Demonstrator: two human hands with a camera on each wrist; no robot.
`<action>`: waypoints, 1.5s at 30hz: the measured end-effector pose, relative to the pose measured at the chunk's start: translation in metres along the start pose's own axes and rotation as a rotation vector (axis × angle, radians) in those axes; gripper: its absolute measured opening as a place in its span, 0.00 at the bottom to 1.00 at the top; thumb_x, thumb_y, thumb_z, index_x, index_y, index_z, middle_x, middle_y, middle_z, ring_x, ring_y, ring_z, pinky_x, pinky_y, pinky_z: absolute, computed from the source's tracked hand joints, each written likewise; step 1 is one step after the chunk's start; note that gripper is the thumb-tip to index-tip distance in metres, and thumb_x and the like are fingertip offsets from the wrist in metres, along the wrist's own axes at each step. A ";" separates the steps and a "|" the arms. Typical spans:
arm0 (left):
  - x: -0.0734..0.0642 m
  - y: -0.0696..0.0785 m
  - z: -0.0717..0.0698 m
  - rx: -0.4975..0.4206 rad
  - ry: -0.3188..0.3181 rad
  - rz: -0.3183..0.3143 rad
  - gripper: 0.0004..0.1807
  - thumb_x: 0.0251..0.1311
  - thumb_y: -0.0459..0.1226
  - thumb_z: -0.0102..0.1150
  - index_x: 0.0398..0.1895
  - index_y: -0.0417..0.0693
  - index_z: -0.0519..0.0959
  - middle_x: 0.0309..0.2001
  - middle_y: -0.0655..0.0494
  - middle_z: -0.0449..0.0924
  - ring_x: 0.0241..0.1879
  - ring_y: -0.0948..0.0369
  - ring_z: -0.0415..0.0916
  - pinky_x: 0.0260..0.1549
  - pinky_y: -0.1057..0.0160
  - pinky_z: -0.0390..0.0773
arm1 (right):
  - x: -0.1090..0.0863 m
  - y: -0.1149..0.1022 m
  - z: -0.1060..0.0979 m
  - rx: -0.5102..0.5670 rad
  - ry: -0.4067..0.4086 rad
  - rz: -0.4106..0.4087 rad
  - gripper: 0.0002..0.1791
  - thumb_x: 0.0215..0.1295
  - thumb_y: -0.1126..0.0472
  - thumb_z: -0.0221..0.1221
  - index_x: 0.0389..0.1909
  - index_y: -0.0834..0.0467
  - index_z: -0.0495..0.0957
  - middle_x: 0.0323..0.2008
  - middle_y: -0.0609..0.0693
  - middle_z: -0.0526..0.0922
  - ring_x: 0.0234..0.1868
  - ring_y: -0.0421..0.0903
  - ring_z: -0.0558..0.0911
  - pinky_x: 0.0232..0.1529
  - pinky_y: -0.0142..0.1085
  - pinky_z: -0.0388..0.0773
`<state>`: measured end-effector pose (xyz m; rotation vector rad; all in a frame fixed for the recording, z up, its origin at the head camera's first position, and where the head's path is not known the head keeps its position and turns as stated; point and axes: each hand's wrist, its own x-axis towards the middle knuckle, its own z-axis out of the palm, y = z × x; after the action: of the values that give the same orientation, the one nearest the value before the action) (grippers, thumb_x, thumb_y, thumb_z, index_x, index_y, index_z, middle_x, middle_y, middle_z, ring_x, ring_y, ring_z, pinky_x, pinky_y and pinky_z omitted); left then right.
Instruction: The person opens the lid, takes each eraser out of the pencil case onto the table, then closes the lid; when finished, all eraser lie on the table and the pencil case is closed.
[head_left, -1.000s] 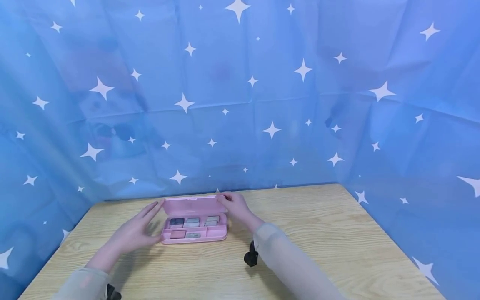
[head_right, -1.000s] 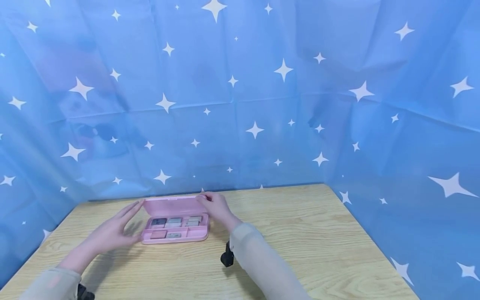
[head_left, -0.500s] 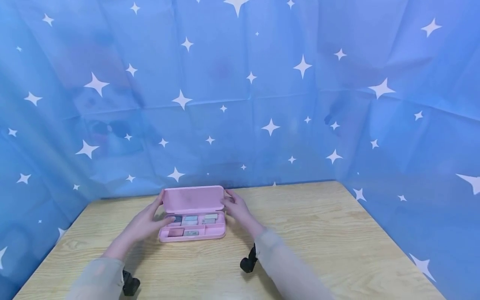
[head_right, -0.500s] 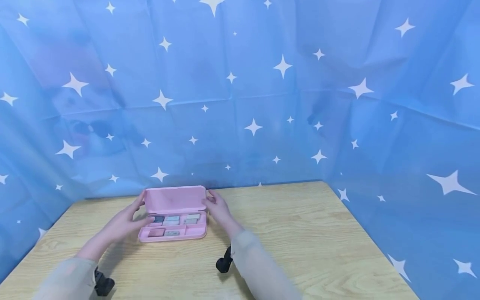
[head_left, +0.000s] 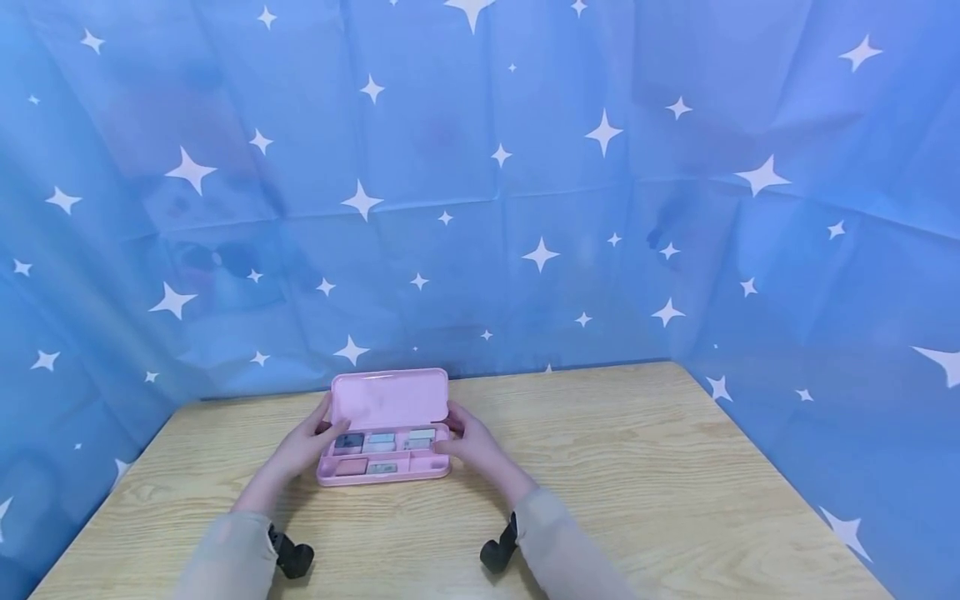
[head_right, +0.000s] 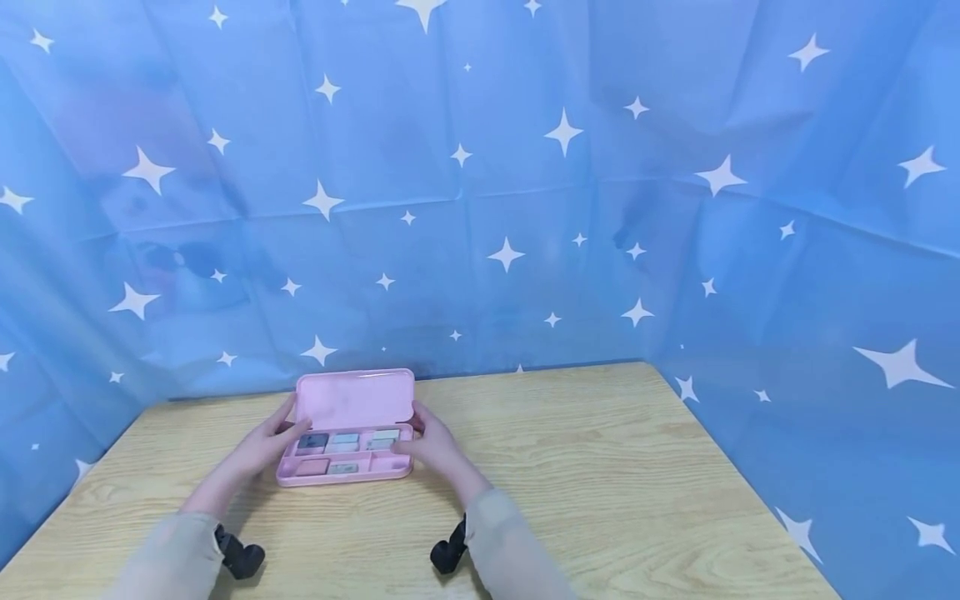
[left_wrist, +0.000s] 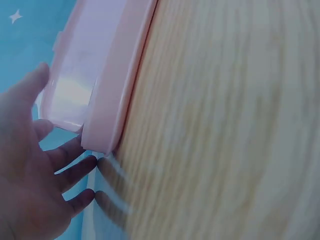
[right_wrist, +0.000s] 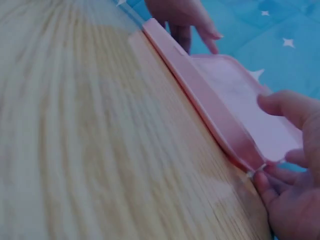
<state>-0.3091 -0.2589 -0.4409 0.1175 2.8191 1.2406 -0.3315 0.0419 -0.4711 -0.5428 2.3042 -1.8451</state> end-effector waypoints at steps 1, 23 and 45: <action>-0.001 -0.001 0.001 -0.002 -0.004 -0.002 0.48 0.67 0.56 0.50 0.77 0.41 0.40 0.60 0.30 0.68 0.58 0.41 0.67 0.59 0.39 0.63 | -0.001 0.000 0.000 -0.020 -0.006 0.006 0.47 0.55 0.65 0.67 0.73 0.67 0.52 0.65 0.64 0.69 0.65 0.59 0.68 0.65 0.49 0.63; -0.018 -0.013 0.008 0.058 -0.089 -0.005 0.62 0.48 0.55 0.70 0.78 0.45 0.41 0.73 0.33 0.45 0.68 0.35 0.40 0.57 0.26 0.45 | -0.002 0.001 -0.008 -0.250 -0.150 0.028 0.59 0.50 0.56 0.74 0.76 0.64 0.45 0.72 0.60 0.55 0.70 0.53 0.61 0.66 0.44 0.63; -0.021 -0.025 0.007 0.055 -0.115 0.009 0.63 0.48 0.53 0.71 0.78 0.46 0.38 0.73 0.32 0.41 0.68 0.33 0.38 0.59 0.27 0.47 | -0.007 0.000 -0.007 -0.257 -0.135 0.035 0.59 0.50 0.56 0.74 0.76 0.63 0.46 0.72 0.61 0.54 0.68 0.54 0.63 0.65 0.45 0.63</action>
<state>-0.2884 -0.2725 -0.4638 0.1972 2.7575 1.1206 -0.3276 0.0510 -0.4702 -0.6340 2.4547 -1.4570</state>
